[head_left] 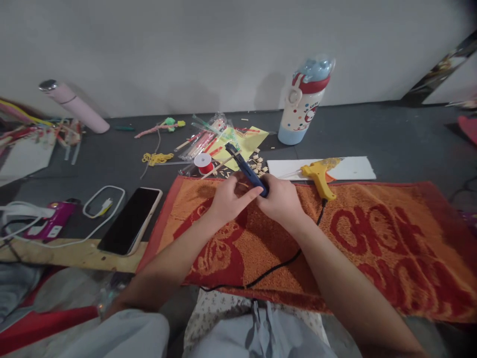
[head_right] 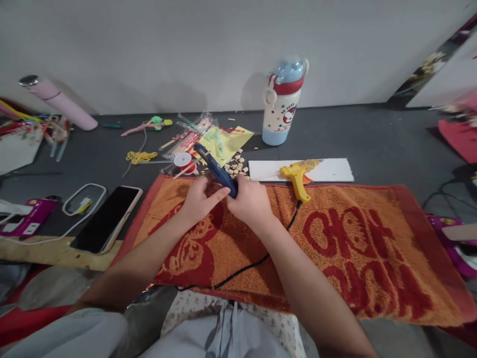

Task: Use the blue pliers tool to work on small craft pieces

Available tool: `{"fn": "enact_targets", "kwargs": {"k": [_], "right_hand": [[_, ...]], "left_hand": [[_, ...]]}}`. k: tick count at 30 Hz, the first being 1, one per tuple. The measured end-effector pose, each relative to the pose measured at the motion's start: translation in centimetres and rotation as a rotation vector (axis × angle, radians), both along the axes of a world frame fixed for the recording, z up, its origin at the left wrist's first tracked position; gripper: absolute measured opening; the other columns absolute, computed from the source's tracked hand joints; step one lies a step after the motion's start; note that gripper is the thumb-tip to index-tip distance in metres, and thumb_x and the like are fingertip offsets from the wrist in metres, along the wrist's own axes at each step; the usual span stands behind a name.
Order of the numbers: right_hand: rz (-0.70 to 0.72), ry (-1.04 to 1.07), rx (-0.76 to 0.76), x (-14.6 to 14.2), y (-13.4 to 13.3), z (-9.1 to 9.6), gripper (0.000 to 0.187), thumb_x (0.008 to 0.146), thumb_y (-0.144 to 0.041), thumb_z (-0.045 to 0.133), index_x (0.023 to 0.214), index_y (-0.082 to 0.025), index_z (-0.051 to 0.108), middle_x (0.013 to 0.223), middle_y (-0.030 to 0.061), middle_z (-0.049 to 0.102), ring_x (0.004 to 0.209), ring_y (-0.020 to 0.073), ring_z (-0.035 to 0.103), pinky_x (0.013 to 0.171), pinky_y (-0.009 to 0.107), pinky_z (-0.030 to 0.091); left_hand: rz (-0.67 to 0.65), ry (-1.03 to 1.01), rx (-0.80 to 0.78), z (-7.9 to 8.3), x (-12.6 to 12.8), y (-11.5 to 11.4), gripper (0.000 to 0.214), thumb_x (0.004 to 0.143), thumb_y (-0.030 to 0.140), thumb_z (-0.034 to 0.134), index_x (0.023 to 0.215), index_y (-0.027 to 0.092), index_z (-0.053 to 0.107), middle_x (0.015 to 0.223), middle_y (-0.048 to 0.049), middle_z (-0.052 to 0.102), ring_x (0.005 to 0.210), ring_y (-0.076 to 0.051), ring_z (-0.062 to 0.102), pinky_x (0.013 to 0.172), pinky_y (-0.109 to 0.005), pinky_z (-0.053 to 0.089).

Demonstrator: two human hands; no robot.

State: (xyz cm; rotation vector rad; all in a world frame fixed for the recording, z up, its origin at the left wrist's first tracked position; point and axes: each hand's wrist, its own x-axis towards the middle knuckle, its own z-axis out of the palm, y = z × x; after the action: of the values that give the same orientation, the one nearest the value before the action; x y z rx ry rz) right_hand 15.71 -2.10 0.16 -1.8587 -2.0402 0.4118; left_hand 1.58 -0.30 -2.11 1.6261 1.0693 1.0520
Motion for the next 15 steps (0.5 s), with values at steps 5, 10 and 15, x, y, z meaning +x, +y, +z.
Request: {"fn": "enact_targets", "kwargs": {"k": [5,10,15], "right_hand": [[0.001,0.039,-0.002,-0.24,-0.16,0.13,0.025,0.077,-0.031,0.048,0.093,-0.017,0.061,0.082,0.0124,0.072,0.073,0.0284,0.065,0.057,0.030,0.034],[0.011,0.054,0.007,-0.35,-0.27,0.00,0.025,0.075,-0.029,0.047,0.092,-0.018,0.061,0.081,0.0121,0.072,0.073,0.0299,0.066,0.057,0.031,0.035],[0.050,0.050,0.026,-0.36,-0.35,-0.48,0.036,0.071,-0.021,0.048,0.103,-0.016,0.062,0.084,0.0123,0.073,0.075,0.0300,0.067,0.060,0.031,0.039]], "left_hand": [[-0.018,-0.163,-0.118,0.12,0.24,-0.11,0.041,0.068,0.042,0.076,0.093,0.017,0.055,0.095,-0.0076,0.070,0.088,-0.020,0.068,0.080,-0.032,0.054],[0.002,-0.245,-0.147,-0.15,0.54,-0.23,0.051,0.063,0.042,0.080,0.099,0.019,0.051,0.094,-0.0055,0.068,0.091,-0.020,0.067,0.083,-0.034,0.054],[-0.032,-0.205,-0.146,-0.32,0.74,-0.42,0.053,0.061,0.047,0.080,0.097,0.017,0.054,0.102,-0.0081,0.066,0.097,-0.022,0.064,0.088,-0.035,0.052]]}}
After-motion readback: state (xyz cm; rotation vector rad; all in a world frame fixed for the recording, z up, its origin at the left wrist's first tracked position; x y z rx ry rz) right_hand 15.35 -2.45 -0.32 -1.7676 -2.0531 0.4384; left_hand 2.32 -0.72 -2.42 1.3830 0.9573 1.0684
